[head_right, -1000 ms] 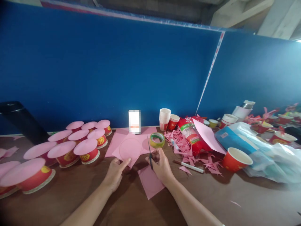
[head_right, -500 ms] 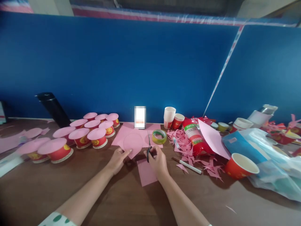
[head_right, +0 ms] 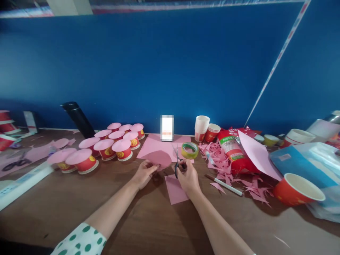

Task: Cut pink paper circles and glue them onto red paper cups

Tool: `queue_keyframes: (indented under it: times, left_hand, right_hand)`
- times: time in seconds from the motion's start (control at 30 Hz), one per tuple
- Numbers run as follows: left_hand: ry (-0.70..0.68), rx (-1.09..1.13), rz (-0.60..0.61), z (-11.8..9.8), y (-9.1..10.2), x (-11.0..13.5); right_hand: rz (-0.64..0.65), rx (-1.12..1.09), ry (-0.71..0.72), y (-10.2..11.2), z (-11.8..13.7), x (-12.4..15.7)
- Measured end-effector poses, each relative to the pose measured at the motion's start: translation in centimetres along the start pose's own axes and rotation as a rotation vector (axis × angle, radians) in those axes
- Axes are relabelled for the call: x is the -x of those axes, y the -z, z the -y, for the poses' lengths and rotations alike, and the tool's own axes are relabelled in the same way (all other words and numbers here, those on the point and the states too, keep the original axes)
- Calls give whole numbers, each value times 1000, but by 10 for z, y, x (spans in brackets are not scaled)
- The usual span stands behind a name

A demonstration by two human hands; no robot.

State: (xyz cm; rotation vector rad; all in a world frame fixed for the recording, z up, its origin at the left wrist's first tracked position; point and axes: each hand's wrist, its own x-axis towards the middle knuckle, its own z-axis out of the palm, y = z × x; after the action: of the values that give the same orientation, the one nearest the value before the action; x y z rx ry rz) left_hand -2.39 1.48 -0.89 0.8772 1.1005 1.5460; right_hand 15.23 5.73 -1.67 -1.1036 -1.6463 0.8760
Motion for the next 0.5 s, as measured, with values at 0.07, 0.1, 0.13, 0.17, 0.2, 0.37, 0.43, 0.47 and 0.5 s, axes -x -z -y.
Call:
queue_keyframes:
  times: [0.07, 0.1, 0.13, 0.17, 0.2, 0.37, 0.43, 0.47, 0.5]
  left_hand:
    - [7, 2, 23, 0, 1, 0]
    - [2, 8, 39, -1, 2, 0]
    - [-2, 17, 54, -1, 2, 0]
    - [-6, 27, 64, -2, 2, 1]
    - [-9, 39, 67, -3, 2, 1]
    - [7, 43, 103, -5, 2, 1]
    - [21, 35, 125, -5, 4, 1]
    - [26, 35, 133, -5, 4, 1]
    - [29, 35, 141, -5, 5, 1]
  right_hand:
    - [4, -7, -7, 0, -1, -2]
    - [7, -4, -4, 1, -1, -2]
    - [8, 6, 5, 1, -2, -3]
    - [5, 23, 20, 2, -2, -3]
    - [-6, 41, 37, 2, -2, -4]
    - [-69, 75, 47, 5, -6, -8]
    - [-67, 63, 46, 4, -7, -9]
    - [-66, 59, 48, 4, -7, -9]
    - [-63, 59, 49, 4, -6, -9]
